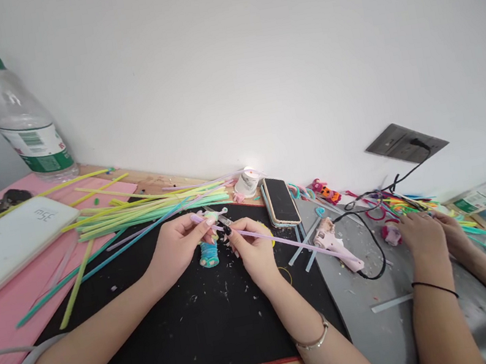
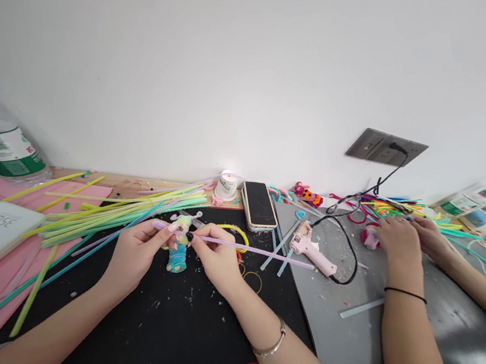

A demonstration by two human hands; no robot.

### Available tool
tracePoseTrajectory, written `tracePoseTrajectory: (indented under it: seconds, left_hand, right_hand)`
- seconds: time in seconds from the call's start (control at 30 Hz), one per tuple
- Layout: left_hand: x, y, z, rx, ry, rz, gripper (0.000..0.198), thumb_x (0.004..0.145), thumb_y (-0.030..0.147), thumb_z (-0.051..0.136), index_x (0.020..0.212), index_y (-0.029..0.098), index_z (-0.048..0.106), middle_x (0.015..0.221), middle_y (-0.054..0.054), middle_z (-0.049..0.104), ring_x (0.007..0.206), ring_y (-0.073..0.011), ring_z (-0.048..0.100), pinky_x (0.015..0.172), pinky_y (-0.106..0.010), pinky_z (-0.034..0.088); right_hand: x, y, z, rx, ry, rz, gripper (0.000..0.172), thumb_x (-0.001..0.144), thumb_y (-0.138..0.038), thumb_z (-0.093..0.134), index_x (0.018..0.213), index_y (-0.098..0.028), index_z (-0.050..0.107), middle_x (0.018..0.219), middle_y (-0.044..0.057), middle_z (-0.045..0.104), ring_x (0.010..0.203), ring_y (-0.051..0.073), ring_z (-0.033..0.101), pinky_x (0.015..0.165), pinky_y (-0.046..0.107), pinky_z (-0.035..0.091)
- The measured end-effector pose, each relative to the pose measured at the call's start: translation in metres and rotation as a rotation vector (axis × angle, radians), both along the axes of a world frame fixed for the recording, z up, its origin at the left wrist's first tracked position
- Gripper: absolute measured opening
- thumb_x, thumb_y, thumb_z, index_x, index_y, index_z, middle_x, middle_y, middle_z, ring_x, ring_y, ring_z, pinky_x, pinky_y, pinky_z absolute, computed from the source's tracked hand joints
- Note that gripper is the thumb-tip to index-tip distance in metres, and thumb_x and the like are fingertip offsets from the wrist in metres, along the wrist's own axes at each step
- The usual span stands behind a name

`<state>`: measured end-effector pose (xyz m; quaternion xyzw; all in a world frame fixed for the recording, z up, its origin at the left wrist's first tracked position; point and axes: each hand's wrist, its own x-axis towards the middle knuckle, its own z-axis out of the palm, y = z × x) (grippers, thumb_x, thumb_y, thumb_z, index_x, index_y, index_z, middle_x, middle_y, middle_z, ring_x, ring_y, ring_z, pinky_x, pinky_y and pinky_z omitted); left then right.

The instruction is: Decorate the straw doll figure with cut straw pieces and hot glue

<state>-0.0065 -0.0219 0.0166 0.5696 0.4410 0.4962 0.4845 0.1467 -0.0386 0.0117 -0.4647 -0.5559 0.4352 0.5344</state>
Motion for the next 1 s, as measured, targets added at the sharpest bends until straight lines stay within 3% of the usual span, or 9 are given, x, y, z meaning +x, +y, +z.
tracePoseTrajectory:
  seconds: [0.33, 0.5, 0.73, 0.9, 1.0]
  left_hand:
    - [-0.0008, -0.0008, 0.0056, 0.035, 0.157, -0.126, 0.028, 0.080, 0.037, 0.055, 0.060, 0.017, 0.055, 0.054, 0.002, 0.056, 0.051, -0.0112, 0.052, 0.052, -0.023, 0.043]
    - [0.0007, -0.0016, 0.0021, -0.010, 0.204, -0.276, 0.029, 0.077, 0.037, 0.056, 0.056, 0.018, 0.055, 0.050, 0.003, 0.053, 0.047, -0.0107, 0.050, 0.049, -0.022, 0.041]
    - [-0.0014, -0.0014, -0.0001, -0.093, 0.243, -0.500, 0.025, 0.076, 0.036, 0.057, 0.057, 0.018, 0.056, 0.052, 0.002, 0.058, 0.041, -0.0100, 0.051, 0.043, -0.020, 0.038]
    - [-0.0057, -0.0014, 0.0065, 0.031, 0.389, -0.567, 0.020, 0.077, 0.032, 0.054, 0.066, 0.019, 0.064, 0.055, 0.001, 0.061, 0.043, -0.0113, 0.053, 0.042, -0.020, 0.037]
    - [-0.0053, -0.0019, 0.0073, 0.114, 0.464, -0.613, 0.023, 0.079, 0.032, 0.054, 0.061, 0.020, 0.062, 0.053, 0.001, 0.061, 0.048, -0.0131, 0.056, 0.047, -0.021, 0.038]
  right_hand:
    - [0.0034, 0.0024, -0.0035, -0.028, 0.107, -0.004, 0.020, 0.078, -0.035, 0.063, 0.073, -0.018, 0.055, 0.052, -0.006, 0.047, 0.041, 0.007, 0.040, 0.040, 0.020, 0.030]
    - [0.0034, 0.0015, -0.0015, -0.058, 0.104, 0.013, 0.023, 0.077, -0.038, 0.064, 0.070, -0.018, 0.053, 0.053, -0.006, 0.048, 0.042, 0.006, 0.038, 0.039, 0.020, 0.029]
    - [0.0029, 0.0020, 0.0010, -0.152, 0.136, 0.167, 0.027, 0.070, -0.037, 0.070, 0.064, -0.017, 0.052, 0.048, -0.007, 0.046, 0.039, 0.004, 0.035, 0.038, 0.018, 0.027]
    - [0.0059, 0.0037, 0.0043, -0.220, 0.159, 0.313, 0.027, 0.066, -0.034, 0.073, 0.071, -0.018, 0.053, 0.053, -0.008, 0.051, 0.035, 0.004, 0.036, 0.033, 0.016, 0.025]
    - [0.0095, 0.0049, 0.0053, -0.255, 0.125, 0.421, 0.028, 0.064, -0.030, 0.075, 0.074, -0.018, 0.053, 0.058, -0.007, 0.053, 0.041, 0.004, 0.042, 0.038, 0.016, 0.032]
